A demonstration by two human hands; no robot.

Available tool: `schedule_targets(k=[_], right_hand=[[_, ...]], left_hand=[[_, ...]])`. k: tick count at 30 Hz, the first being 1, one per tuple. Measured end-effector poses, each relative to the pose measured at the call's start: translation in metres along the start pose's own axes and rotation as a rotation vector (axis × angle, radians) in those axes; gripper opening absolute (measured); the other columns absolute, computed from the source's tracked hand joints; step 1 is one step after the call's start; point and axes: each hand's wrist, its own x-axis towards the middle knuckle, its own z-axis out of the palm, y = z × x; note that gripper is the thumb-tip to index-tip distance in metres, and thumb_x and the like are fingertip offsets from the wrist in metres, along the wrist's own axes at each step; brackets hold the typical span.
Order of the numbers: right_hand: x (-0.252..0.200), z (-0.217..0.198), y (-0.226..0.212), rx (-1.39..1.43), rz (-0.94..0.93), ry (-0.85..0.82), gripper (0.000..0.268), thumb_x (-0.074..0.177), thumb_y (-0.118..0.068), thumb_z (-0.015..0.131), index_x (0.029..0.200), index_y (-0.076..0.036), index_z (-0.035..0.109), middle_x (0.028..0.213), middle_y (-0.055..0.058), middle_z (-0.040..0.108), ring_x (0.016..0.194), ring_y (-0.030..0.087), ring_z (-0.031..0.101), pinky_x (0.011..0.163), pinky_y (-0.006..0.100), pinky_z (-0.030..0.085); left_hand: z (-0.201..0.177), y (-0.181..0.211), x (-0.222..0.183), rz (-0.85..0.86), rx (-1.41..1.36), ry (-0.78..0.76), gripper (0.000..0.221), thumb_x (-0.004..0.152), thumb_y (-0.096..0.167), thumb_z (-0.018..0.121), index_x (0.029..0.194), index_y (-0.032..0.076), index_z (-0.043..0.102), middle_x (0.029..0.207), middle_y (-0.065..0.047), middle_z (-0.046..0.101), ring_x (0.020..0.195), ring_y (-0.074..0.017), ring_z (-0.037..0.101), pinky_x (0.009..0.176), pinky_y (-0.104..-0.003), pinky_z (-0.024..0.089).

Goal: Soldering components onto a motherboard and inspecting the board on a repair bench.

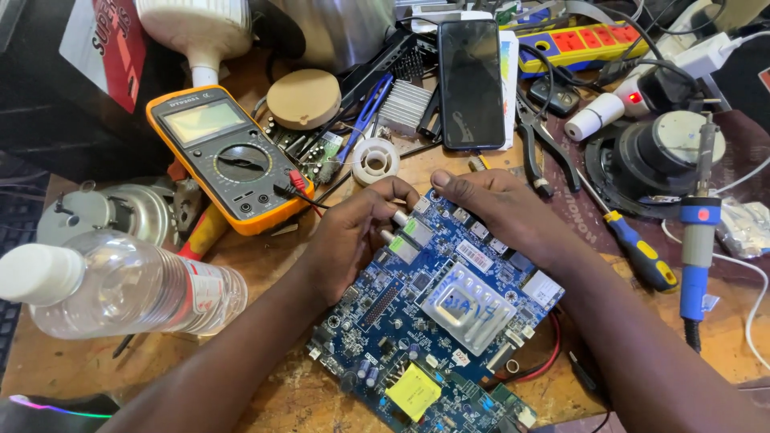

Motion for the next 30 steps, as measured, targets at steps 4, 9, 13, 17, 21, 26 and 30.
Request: schedule_targets(k=[4, 9, 13, 17, 21, 26, 30], right_hand=[[0.001, 0.003, -0.004, 0.001, -0.019, 0.005, 0.061, 0.111, -0.050, 0.060, 0.084, 0.001, 0.078, 0.057, 0.007, 0.059, 0.044, 0.015, 0.057, 0.054, 0.029, 0.053], [0.002, 0.004, -0.004, 0.002, -0.038, 0.011, 0.059, 0.111, -0.048, 0.060, 0.083, 0.001, 0.077, 0.055, 0.006, 0.059, 0.043, 0.014, 0.057, 0.052, 0.028, 0.053], [0.002, 0.004, -0.004, -0.002, -0.033, 0.015, 0.059, 0.111, -0.049, 0.061, 0.082, 0.000, 0.077, 0.056, 0.005, 0.058, 0.044, 0.014, 0.058, 0.052, 0.028, 0.053], [0.003, -0.001, 0.000, -0.011, -0.017, 0.027, 0.059, 0.111, -0.050, 0.060, 0.082, -0.002, 0.076, 0.057, 0.005, 0.059, 0.045, 0.015, 0.059, 0.053, 0.029, 0.055], [0.003, 0.004, -0.007, -0.007, -0.001, 0.038, 0.057, 0.111, -0.049, 0.061, 0.079, -0.003, 0.074, 0.056, 0.004, 0.059, 0.045, 0.014, 0.061, 0.053, 0.028, 0.055], [-0.003, 0.014, -0.017, 0.011, 0.016, 0.060, 0.057, 0.111, -0.047, 0.064, 0.076, -0.002, 0.073, 0.054, 0.006, 0.059, 0.043, 0.015, 0.061, 0.053, 0.029, 0.056], [0.000, 0.010, -0.013, -0.001, 0.017, 0.065, 0.057, 0.110, -0.047, 0.064, 0.079, -0.001, 0.075, 0.054, 0.006, 0.060, 0.044, 0.015, 0.063, 0.054, 0.028, 0.057]], left_hand=[[-0.004, -0.003, 0.002, 0.016, 0.004, -0.013, 0.031, 0.084, 0.021, 0.053, 0.111, 0.009, 0.062, 0.078, -0.002, 0.062, 0.064, 0.0014, 0.049, 0.058, -0.010, 0.042], [-0.012, -0.010, 0.008, 0.022, -0.013, -0.025, 0.031, 0.086, 0.022, 0.056, 0.112, 0.007, 0.063, 0.077, -0.005, 0.063, 0.063, -0.0035, 0.050, 0.056, -0.014, 0.045], [-0.020, -0.013, 0.009, 0.041, 0.033, -0.007, 0.029, 0.089, 0.024, 0.059, 0.112, 0.007, 0.064, 0.079, -0.004, 0.062, 0.064, -0.0035, 0.053, 0.057, -0.014, 0.047], [-0.014, -0.008, 0.005, 0.047, 0.027, 0.020, 0.027, 0.092, 0.021, 0.060, 0.113, 0.006, 0.065, 0.076, 0.001, 0.055, 0.064, 0.0029, 0.049, 0.054, -0.008, 0.042], [-0.010, -0.009, 0.003, 0.026, 0.001, 0.038, 0.023, 0.091, 0.021, 0.063, 0.108, 0.006, 0.065, 0.074, 0.000, 0.051, 0.061, -0.0001, 0.049, 0.051, -0.010, 0.042], [-0.016, -0.011, 0.008, 0.022, -0.004, 0.052, 0.019, 0.092, 0.020, 0.064, 0.105, 0.007, 0.064, 0.074, 0.002, 0.049, 0.062, 0.0009, 0.051, 0.051, -0.009, 0.044], [-0.011, -0.008, 0.005, 0.014, 0.027, 0.067, 0.017, 0.093, 0.023, 0.064, 0.103, 0.009, 0.065, 0.076, 0.004, 0.047, 0.064, 0.0037, 0.049, 0.051, -0.006, 0.041]])
